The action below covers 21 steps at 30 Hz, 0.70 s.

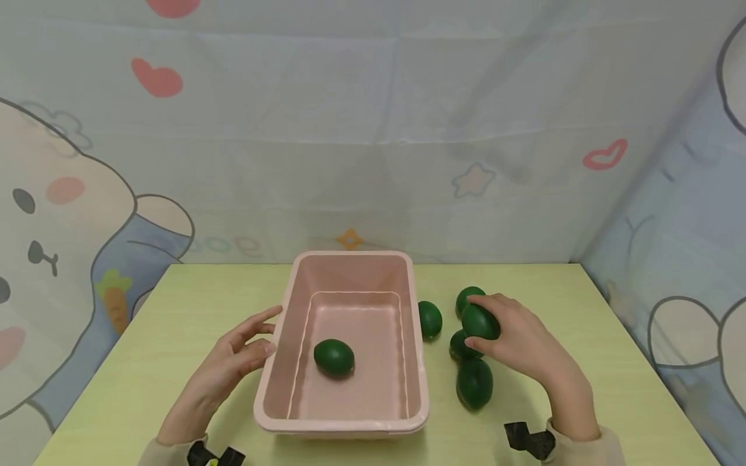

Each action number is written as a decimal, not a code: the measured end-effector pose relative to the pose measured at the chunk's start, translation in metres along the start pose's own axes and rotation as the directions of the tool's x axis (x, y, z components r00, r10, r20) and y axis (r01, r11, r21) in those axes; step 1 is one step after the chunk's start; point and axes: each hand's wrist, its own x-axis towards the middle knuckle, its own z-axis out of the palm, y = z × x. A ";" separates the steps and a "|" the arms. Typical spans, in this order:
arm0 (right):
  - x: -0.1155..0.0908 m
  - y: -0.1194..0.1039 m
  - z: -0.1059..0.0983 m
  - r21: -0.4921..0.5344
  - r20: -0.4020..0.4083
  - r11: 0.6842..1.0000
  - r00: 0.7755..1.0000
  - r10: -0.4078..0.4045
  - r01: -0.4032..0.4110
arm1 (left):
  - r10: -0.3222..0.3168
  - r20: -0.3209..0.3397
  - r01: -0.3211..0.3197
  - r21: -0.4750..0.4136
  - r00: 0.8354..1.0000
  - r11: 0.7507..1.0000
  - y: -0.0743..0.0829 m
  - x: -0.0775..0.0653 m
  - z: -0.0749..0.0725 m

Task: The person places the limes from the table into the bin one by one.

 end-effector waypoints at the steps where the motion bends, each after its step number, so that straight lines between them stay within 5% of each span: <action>1: 0.001 -0.001 -0.002 -0.005 0.002 1.000 1.000 -0.006 0.006 | -0.001 0.000 0.001 0.001 1.000 1.000 0.000 0.000 0.000; 21: 0.034 -0.037 -0.025 -0.105 0.020 0.989 0.995 -0.101 0.102 | -0.018 -0.008 0.018 -0.001 1.000 1.000 0.001 0.000 0.000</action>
